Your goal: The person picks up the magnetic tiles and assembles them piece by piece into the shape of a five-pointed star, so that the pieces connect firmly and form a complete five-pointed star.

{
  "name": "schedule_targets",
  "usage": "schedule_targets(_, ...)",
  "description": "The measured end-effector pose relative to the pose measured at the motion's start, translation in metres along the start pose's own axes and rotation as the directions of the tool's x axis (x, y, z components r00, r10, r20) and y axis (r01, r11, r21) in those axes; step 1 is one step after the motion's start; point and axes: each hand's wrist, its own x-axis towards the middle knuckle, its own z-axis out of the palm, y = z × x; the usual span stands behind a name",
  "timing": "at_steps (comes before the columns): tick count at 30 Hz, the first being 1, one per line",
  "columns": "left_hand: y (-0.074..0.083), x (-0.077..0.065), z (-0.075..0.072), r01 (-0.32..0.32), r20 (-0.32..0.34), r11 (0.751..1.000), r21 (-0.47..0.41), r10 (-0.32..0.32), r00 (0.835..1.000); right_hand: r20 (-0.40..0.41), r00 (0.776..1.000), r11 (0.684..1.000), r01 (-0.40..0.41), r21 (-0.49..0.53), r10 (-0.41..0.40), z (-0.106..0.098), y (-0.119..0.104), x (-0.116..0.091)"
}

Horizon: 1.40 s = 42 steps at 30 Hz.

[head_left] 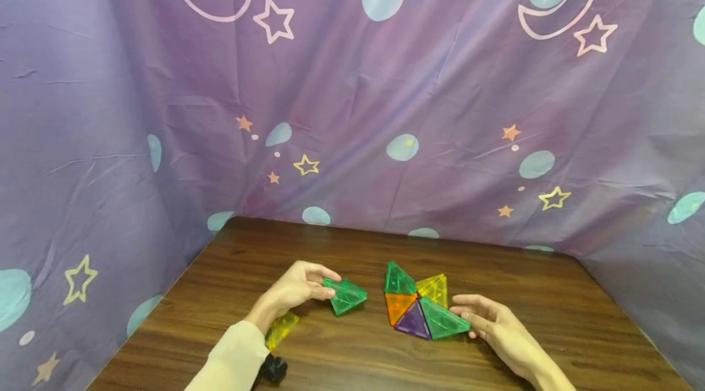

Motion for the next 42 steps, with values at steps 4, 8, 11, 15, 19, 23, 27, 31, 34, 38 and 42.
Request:
schedule_targets(4, 0.003, 0.003, 0.009, -0.003, 0.004, 1.000, -0.015, 0.003, 1.000, 0.026, 0.999, 0.999, 0.043, 0.026, -0.044, 0.001, 0.004, -0.001)
schedule_targets(8, 0.005, 0.005, 0.016, -0.018, -0.007, 1.000, -0.006, 0.018, 1.000, 0.039, 0.998, 0.996, 0.053, 0.077, -0.056, 0.003, 0.005, -0.001)
schedule_targets(11, 0.006, 0.006, 0.020, -0.031, -0.016, 1.000, 0.001, 0.031, 0.999, 0.049, 0.997, 0.992, 0.057, 0.114, -0.063, 0.005, 0.005, -0.002)
schedule_targets(15, 0.006, 0.009, 0.027, -0.047, -0.024, 0.999, -0.004, 0.047, 0.999, 0.078, 0.995, 0.987, 0.055, 0.148, -0.067, 0.006, 0.004, -0.002)
schedule_targets(19, 0.006, 0.015, 0.037, -0.057, -0.023, 0.998, -0.014, 0.056, 0.998, 0.095, 0.995, 0.990, 0.021, 0.136, -0.034, 0.008, 0.002, 0.000)
schedule_targets(23, 0.007, 0.022, 0.048, -0.053, -0.020, 0.998, -0.028, 0.052, 0.998, 0.087, 0.996, 0.995, -0.014, 0.097, 0.006, 0.009, 0.001, 0.001)
schedule_targets(27, 0.007, 0.028, 0.056, -0.052, -0.026, 0.998, -0.021, 0.052, 0.998, 0.075, 0.997, 0.998, -0.013, 0.060, 0.009, 0.009, -0.001, 0.001)
schedule_targets(31, 0.007, 0.030, 0.060, -0.049, -0.024, 0.999, -0.019, 0.048, 0.999, 0.071, 0.997, 0.999, -0.004, 0.041, 0.002, 0.010, -0.002, 0.002)
schedule_targets(34, 0.006, 0.031, 0.062, -0.048, -0.015, 0.999, -0.017, 0.047, 0.999, 0.066, 0.998, 0.999, -0.002, 0.043, -0.001, 0.011, -0.002, 0.002)
schedule_targets(38, 0.007, 0.031, 0.065, -0.049, -0.012, 0.999, -0.005, 0.049, 0.999, 0.059, 0.998, 0.999, 0.003, 0.053, -0.006, 0.011, -0.002, 0.002)
schedule_targets(42, 0.008, 0.031, 0.067, -0.047, -0.034, 0.999, 0.006, 0.047, 0.998, 0.025, 1.000, 0.998, 0.011, 0.068, -0.013, 0.012, 0.000, 0.001)
